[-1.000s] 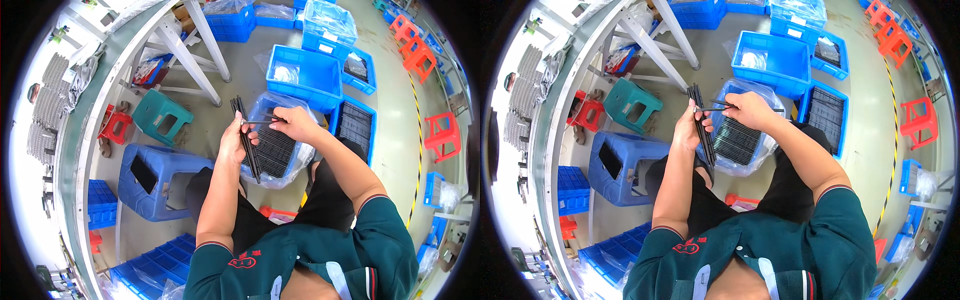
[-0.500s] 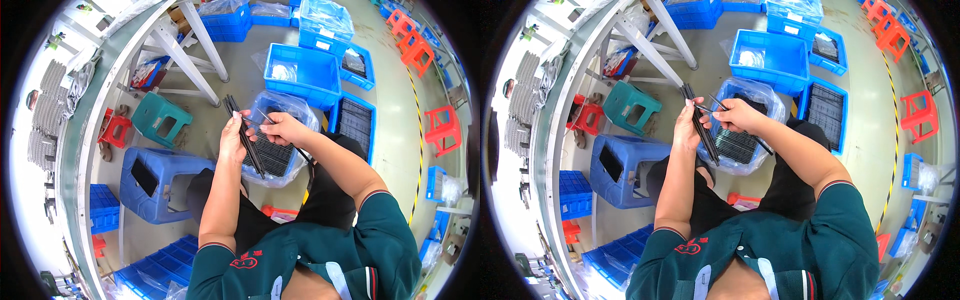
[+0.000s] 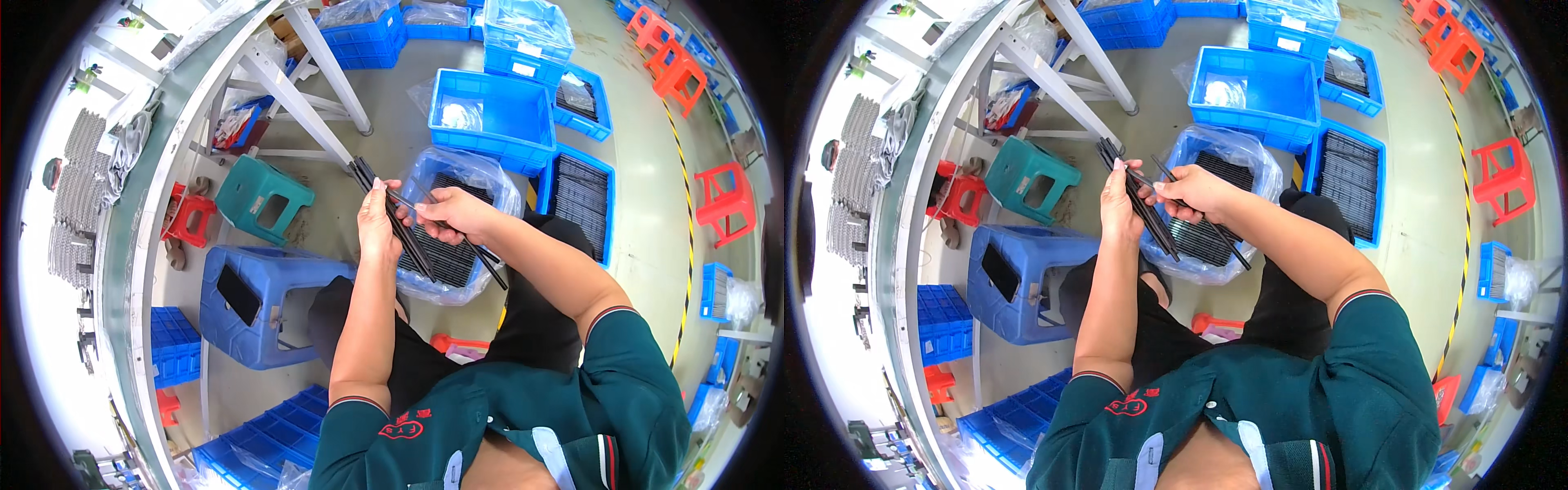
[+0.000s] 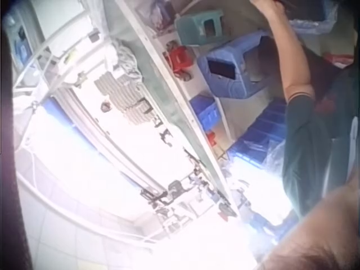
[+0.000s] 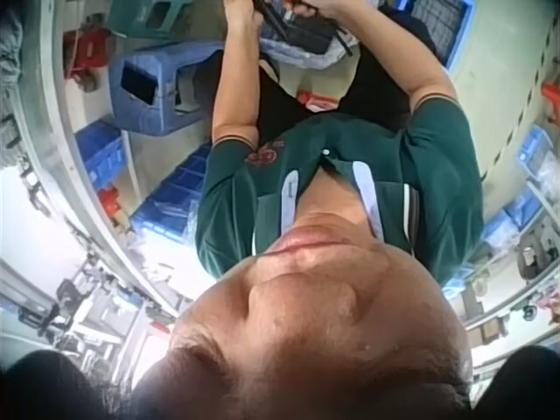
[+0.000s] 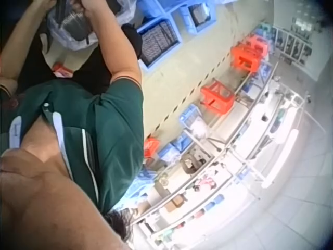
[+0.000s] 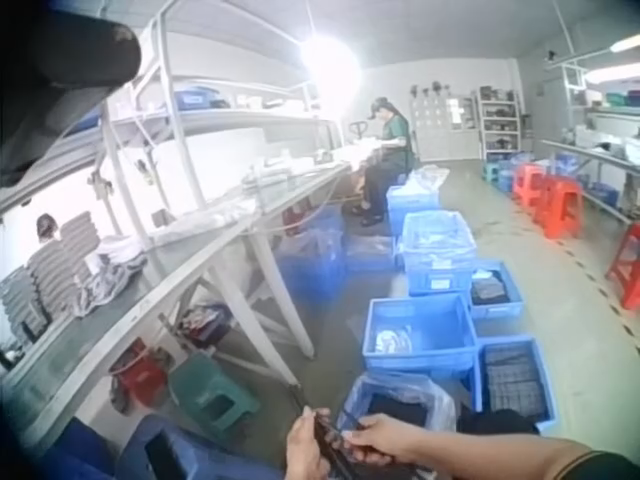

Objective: Picking long black components from a pile and placing them into individual slots in a divided tray inside a blue storage bin.

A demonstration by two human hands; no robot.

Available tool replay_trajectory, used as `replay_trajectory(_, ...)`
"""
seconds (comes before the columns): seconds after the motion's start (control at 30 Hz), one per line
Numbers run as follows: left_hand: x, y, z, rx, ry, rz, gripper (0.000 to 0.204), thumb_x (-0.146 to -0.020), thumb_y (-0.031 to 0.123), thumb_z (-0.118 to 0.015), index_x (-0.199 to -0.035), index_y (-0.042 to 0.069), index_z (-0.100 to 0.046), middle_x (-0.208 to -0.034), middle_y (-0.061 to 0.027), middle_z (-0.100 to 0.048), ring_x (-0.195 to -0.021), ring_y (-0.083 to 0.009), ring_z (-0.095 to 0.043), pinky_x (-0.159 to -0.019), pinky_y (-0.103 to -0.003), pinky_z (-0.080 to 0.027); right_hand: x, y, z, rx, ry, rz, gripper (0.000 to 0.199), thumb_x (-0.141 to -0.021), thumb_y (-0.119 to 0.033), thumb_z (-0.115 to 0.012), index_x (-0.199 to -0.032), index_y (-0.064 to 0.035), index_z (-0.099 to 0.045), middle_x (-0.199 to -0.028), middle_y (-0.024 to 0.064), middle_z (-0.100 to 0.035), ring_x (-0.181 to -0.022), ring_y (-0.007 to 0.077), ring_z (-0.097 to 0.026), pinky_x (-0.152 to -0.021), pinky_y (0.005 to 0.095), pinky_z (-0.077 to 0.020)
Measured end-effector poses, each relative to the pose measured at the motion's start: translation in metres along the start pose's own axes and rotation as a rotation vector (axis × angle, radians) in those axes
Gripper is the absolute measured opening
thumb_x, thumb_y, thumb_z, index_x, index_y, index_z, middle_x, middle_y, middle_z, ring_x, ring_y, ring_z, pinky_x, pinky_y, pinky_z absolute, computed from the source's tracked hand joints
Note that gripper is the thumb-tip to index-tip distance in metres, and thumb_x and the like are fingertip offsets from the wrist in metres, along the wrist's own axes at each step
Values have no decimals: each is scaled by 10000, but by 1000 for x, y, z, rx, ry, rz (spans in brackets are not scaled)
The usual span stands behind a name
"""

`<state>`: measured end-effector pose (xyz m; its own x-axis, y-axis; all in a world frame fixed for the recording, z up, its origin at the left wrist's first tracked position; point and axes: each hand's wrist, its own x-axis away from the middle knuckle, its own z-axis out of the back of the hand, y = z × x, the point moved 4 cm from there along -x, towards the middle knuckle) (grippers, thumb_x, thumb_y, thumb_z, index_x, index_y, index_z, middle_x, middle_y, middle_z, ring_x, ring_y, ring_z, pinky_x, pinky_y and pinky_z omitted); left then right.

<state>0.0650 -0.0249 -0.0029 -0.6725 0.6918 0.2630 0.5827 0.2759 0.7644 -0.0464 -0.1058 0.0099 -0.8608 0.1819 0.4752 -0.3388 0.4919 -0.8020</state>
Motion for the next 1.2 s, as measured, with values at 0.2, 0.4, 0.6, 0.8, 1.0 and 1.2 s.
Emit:
replay_trajectory(0.2, 2, -8, -2, -127, 15, -38, 379, -913, 415, -519, -801, 54, -551, -612, -4, -489, -495, -91, -440, -443, -251, -383, -1, -1, -6, -93, -37, -24, 223, -924, -227, -520, -851, -17, -529, -608, 41, -510, -410, 84, -418, -344, 235, -266)
replay_trajectory(0.4, 2, -24, -8, -73, -177, 13, 326, -921, 374, -524, -822, 64, -535, -619, -3, -490, -492, -87, -427, -446, -233, -385, -13, -2, -2, -67, 164, 74, 262, -926, -242, -516, -852, 10, -512, -653, 83, -574, -434, 131, -505, -387, 267, -431)
replay_trajectory(0.6, -7, -26, 4, -83, 30, -39, 315, -917, 372, -531, -780, 88, -505, -627, 22, -471, -512, -71, -419, -425, -239, -366, -10, -8, -2, 122, 111, 78, 314, -931, -272, -495, -880, 33, -551, -726, 138, -627, -582, 240, -644, -509, 323, -537)
replay_trajectory(0.8, -5, -18, 3, -19, 5, 100, 352, -907, 413, -526, -770, 91, -485, -685, -14, -463, -527, -128, -429, -447, -262, -379, -13, -28, 29, 298, 258, 235, 295, -904, -282, -544, -846, 3, -596, -568, 26, -504, -435, 97, -454, -380, 239, -359)
replay_trajectory(1.0, 14, -42, -10, -39, -150, 366, 334, -883, 400, -574, -779, 87, -522, -721, -7, -490, -536, -130, -447, -452, -265, -380, -26, -29, 23, 138, 118, 214, 213, -866, -258, -612, -885, -46, -595, -599, -60, -423, -486, 29, -330, -398, 195, -214)
replay_trajectory(1.2, 32, -45, -20, -133, -391, 504, 357, -879, 405, -577, -782, 65, -534, -737, -24, -471, -567, -121, -444, -473, -262, -379, -33, -71, 110, -3, 751, 526, 268, -836, -341, -619, -802, -82, -558, -538, -19, -416, -406, 87, -333, -359, 262, -240)
